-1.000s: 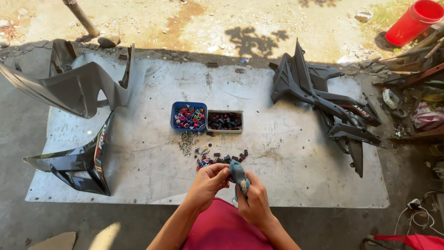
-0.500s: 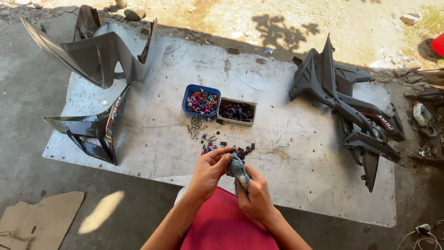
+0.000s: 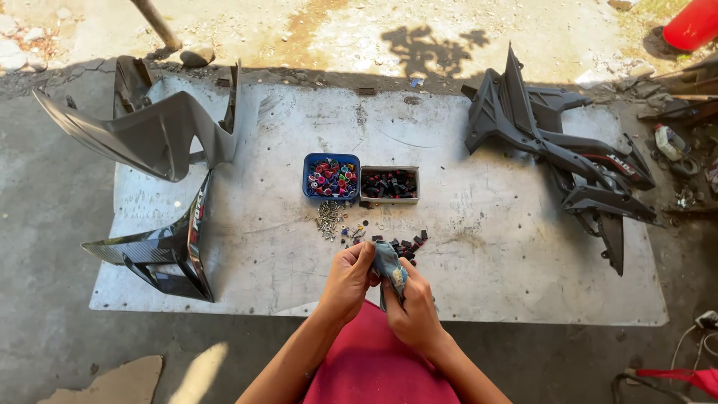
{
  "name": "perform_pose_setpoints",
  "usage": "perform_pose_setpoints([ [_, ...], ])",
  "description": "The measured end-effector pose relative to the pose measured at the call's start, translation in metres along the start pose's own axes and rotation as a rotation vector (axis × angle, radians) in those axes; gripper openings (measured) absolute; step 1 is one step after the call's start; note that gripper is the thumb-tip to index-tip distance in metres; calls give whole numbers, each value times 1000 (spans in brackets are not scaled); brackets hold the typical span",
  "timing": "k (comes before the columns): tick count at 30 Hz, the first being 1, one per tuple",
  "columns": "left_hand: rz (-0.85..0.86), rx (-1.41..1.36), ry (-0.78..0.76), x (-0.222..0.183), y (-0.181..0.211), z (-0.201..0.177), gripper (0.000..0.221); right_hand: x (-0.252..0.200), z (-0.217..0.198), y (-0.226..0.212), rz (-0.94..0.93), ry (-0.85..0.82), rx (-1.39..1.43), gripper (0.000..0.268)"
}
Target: Sorting and cleaning small motorcycle fairing bolts and clips on a workbench.
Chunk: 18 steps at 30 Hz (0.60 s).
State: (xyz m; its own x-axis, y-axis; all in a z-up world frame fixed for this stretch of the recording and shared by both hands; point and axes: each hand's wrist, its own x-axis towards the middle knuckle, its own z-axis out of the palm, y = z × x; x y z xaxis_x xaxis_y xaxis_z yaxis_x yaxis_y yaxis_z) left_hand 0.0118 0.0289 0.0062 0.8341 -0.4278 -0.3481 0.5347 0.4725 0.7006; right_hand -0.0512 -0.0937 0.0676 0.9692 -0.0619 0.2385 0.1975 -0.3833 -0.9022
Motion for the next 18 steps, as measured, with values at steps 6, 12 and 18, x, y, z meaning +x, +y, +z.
perform_pose_setpoints([
  [6, -91, -179, -325, -20, 43, -31, 34, -2, 50, -15, -3, 217, -4, 18],
  [12, -144, -26, -342, -28, 69, -61, 47, -9, 99, -32, 38, 326, -113, 18],
  [18, -187, 31, -239, -39, 85, -73, 49, -17, 119, -41, 125, 377, -109, 17],
])
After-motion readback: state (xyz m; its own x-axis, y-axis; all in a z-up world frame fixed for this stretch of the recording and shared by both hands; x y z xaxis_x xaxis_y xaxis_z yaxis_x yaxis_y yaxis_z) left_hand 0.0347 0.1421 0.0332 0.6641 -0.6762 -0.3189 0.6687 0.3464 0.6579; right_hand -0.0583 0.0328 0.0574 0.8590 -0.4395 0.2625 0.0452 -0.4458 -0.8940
